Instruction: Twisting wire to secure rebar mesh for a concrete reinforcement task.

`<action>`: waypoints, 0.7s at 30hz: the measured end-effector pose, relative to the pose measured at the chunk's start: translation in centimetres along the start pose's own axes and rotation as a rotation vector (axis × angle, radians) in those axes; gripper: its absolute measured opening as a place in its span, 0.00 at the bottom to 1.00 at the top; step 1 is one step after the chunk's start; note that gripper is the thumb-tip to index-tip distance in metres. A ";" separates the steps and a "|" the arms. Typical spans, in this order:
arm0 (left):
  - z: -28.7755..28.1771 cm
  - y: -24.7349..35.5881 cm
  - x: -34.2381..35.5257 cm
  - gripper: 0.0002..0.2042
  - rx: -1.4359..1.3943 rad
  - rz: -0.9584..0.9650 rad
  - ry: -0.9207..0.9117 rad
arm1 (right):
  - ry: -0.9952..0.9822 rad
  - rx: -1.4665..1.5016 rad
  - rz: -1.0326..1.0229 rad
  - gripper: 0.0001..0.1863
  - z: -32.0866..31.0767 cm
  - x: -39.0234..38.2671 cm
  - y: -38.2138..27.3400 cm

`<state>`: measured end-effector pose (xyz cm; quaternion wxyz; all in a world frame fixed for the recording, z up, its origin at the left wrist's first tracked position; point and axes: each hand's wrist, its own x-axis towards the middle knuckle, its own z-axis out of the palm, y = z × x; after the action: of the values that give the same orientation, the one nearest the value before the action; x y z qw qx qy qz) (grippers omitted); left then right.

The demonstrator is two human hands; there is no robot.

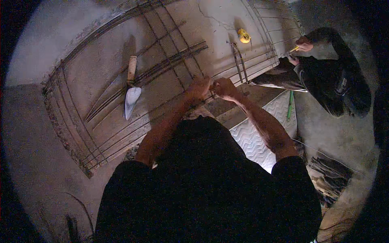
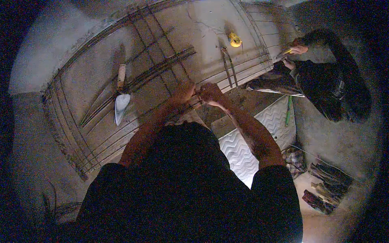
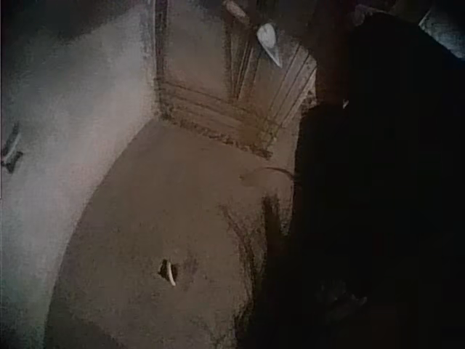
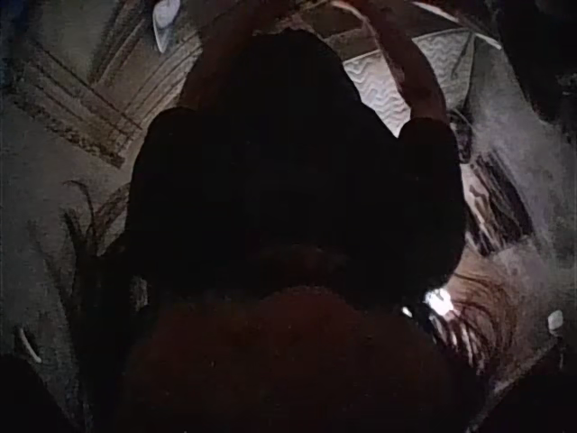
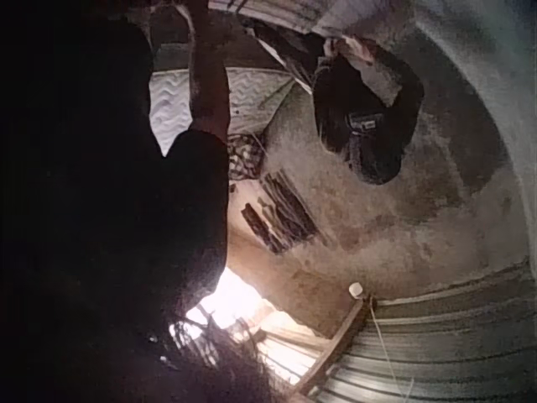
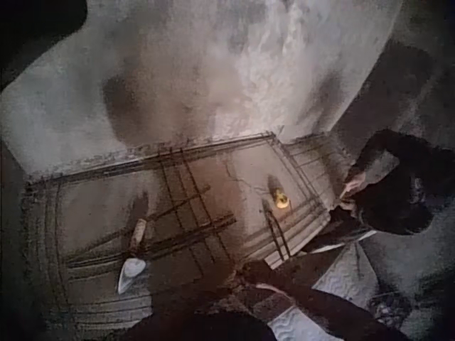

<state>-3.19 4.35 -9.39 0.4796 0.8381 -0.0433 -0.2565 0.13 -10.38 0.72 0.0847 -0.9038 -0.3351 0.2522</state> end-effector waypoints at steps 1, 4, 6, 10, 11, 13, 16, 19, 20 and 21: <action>0.4 0.3 -0.1 0.28 0.654 0.303 0.158 | 0.000 0.000 0.007 0.10 0.4 -0.2 0.6; -1.0 4.2 -2.7 0.21 0.483 0.152 0.040 | -0.024 0.410 0.327 0.12 1.7 -0.7 2.1; 0.9 3.4 -3.2 0.21 0.419 0.115 0.007 | -0.166 0.773 0.350 0.14 0.6 -0.5 1.4; 0.7 4.7 -2.8 0.18 0.148 0.107 -0.311 | -0.114 0.878 0.459 0.14 2.7 -0.7 3.2; 0.6 5.1 -3.4 0.18 0.146 0.106 -0.309 | -0.139 0.957 0.392 0.13 2.4 -0.9 3.7; 0.6 6.0 -5.5 0.13 -0.778 0.145 -0.276 | -0.187 0.957 0.288 0.11 1.2 -1.1 4.0; -0.2 6.4 -5.6 0.10 -0.720 -0.252 -0.432 | 0.066 0.645 0.093 0.12 0.8 -0.8 9.0; 4.6 1.8 -3.1 0.13 -0.189 0.611 -0.205 | 0.488 -0.199 0.212 0.18 2.1 -0.9 13.4; 4.7 1.9 -3.0 0.13 -0.190 0.605 -0.201 | 0.712 -0.465 0.268 0.24 2.5 -0.9 14.3; 4.8 2.0 -3.1 0.14 -0.624 0.221 -0.390 | 0.709 -0.459 0.251 0.24 2.6 -0.5 14.0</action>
<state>-7.80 0.51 -8.46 0.7192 0.5774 -0.1437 -0.3587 6.39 -21.43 -5.79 -0.0400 -0.9636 -0.2204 -0.1462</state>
